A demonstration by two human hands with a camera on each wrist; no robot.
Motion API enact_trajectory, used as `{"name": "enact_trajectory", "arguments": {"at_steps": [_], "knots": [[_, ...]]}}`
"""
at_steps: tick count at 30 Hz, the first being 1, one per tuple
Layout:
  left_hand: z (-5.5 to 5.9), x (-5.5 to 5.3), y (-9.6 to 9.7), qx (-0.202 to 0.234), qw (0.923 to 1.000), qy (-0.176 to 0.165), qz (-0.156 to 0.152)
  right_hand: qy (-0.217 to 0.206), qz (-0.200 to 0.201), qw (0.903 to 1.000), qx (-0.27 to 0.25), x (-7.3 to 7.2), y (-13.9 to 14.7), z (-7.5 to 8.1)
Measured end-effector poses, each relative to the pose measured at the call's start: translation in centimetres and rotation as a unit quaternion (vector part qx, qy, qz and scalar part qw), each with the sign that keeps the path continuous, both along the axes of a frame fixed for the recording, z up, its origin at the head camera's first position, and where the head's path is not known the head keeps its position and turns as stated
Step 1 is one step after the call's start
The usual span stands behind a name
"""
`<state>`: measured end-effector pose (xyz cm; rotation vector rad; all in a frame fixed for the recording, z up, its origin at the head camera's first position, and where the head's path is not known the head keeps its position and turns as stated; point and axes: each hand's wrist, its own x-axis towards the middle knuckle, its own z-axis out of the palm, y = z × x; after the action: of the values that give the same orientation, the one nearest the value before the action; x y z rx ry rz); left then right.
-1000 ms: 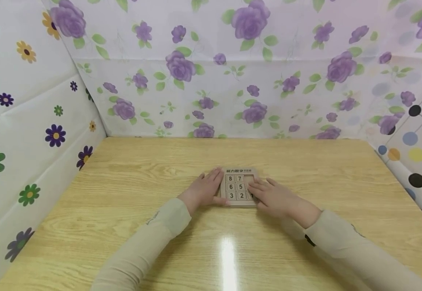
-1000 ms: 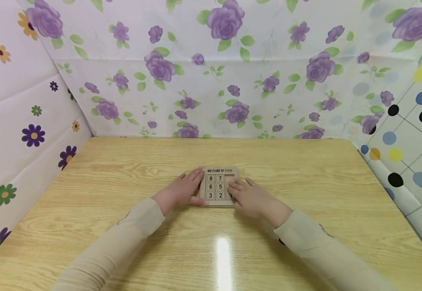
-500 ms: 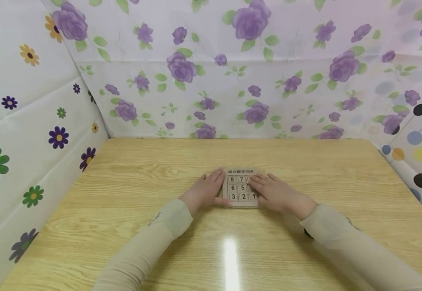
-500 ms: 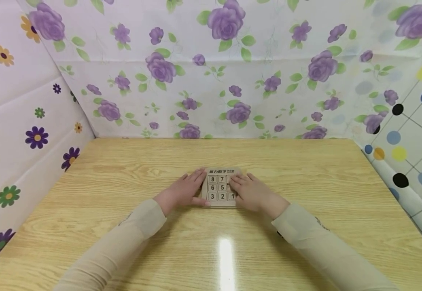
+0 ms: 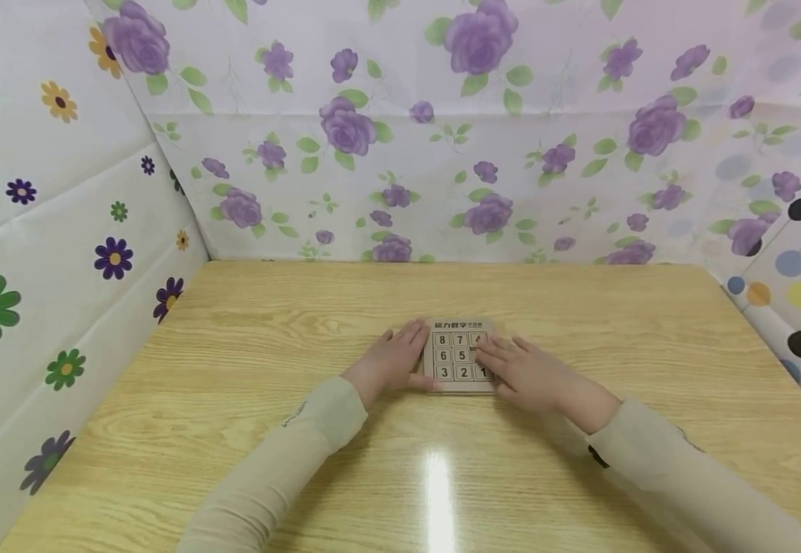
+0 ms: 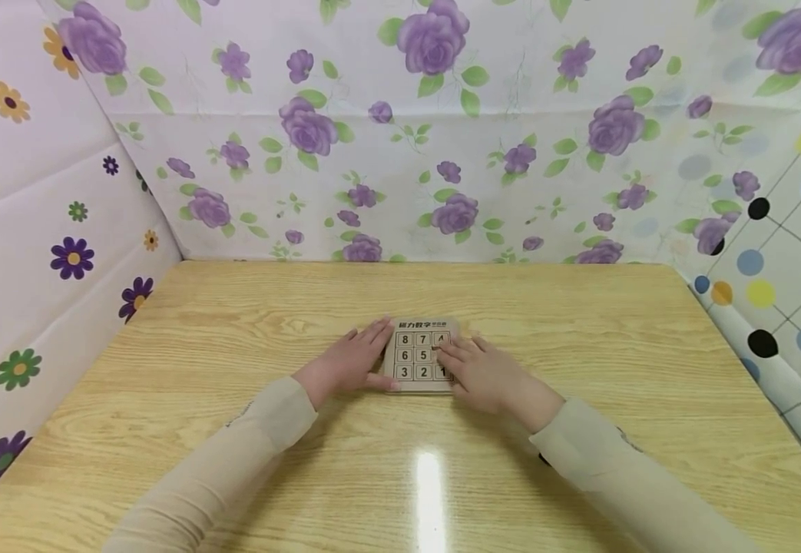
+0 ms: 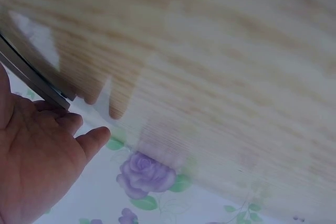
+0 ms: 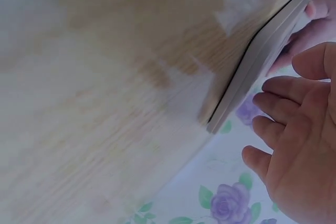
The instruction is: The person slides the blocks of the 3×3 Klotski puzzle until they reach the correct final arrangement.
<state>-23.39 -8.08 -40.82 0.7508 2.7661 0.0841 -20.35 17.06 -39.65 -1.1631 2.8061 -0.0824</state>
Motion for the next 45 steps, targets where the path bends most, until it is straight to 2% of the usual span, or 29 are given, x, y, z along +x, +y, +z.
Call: {"name": "enact_trajectory", "arguments": {"at_steps": [4, 12, 18, 31, 36, 45], "knots": [[0.1, 0.0, 0.0, -0.001, 1.0, 0.003, -0.001, 0.018, 0.02, 0.9996, 0.01, 1.3, 0.4, 0.2], [0.2, 0.0, 0.0, 0.001, 1.0, 0.004, -0.003, 0.006, 0.026, 0.9996, 0.011, 2.7, 0.7, 0.0], [0.0, 0.1, -0.1, 0.007, 1.0, -0.003, 0.0, 0.02, 0.028, 0.9993, 0.012, 2.4, 0.6, -0.1], [-0.2, -0.1, -0.1, 0.0, 1.0, -0.008, 0.004, 0.035, 0.01, 0.9993, 0.01, 0.6, 0.3, -0.6], [0.1, 0.0, -0.1, -0.003, 1.0, -0.003, -0.002, 0.029, 0.008, 0.9994, 0.019, 1.0, -0.2, -0.5], [0.0, 0.0, -0.1, -0.004, 1.0, 0.002, 0.001, 0.016, 0.05, 0.9985, 0.015, 2.2, -1.9, -0.6]]}}
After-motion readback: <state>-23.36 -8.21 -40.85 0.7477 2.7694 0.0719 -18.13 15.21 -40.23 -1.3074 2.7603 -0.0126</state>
